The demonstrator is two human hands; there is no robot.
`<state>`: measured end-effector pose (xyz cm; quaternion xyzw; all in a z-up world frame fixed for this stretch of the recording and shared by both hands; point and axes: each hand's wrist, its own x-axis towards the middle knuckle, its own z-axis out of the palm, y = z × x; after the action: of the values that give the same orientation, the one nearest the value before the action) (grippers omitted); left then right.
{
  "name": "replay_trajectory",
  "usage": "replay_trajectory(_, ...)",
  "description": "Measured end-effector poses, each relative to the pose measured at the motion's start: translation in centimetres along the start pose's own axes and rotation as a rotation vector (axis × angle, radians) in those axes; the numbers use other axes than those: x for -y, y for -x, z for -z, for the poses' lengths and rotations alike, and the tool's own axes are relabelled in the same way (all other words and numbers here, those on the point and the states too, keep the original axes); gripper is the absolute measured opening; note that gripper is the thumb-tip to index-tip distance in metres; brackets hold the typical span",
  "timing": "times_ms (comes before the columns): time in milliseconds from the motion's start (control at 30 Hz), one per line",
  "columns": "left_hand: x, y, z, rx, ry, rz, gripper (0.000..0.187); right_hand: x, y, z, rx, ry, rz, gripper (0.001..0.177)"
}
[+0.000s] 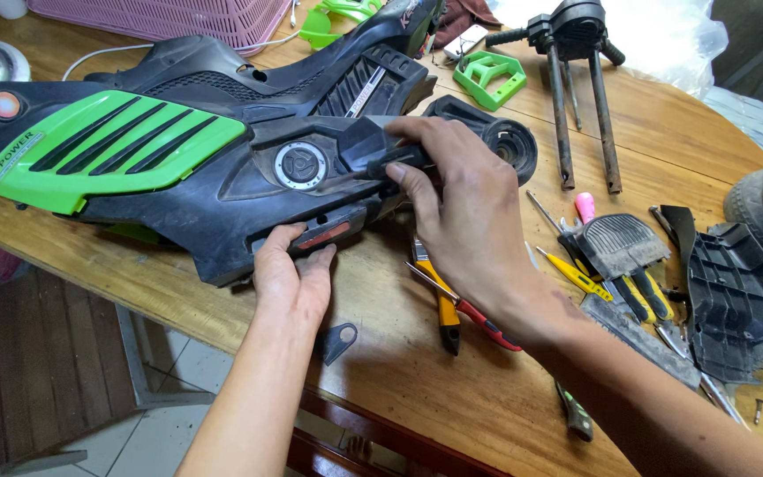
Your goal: The person cleans a black motorcycle body panel with a brush, then attaches a green and black side cover to it. They use a screwdriver and a wrench to fasten screws and tighten bolts on the assembly.
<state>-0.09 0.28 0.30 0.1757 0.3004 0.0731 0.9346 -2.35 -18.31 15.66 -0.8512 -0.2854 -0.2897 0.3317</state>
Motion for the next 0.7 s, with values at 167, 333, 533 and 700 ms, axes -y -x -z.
replay_trajectory(167,-0.1,-0.2,0.0,0.005,-0.03,-0.002,0.04,0.4,0.1,-0.6,0.018,-0.118,-0.233,0.03)
replay_trajectory(333,0.1,-0.6,0.3,-0.003,-0.015,-0.001,0.037,0.1,0.4,-1.3,-0.035,-0.08,-0.137,0.024)
replay_trajectory(533,0.1,-0.7,0.3,-0.009,0.004,-0.015,0.037,-0.5,0.3,-1.6,-0.085,-0.085,-0.029,0.029)
replay_trajectory(700,0.1,-1.0,0.2,-0.035,0.016,-0.021,0.039,-0.4,0.4,-1.5,-0.063,-0.135,-0.052,0.031)
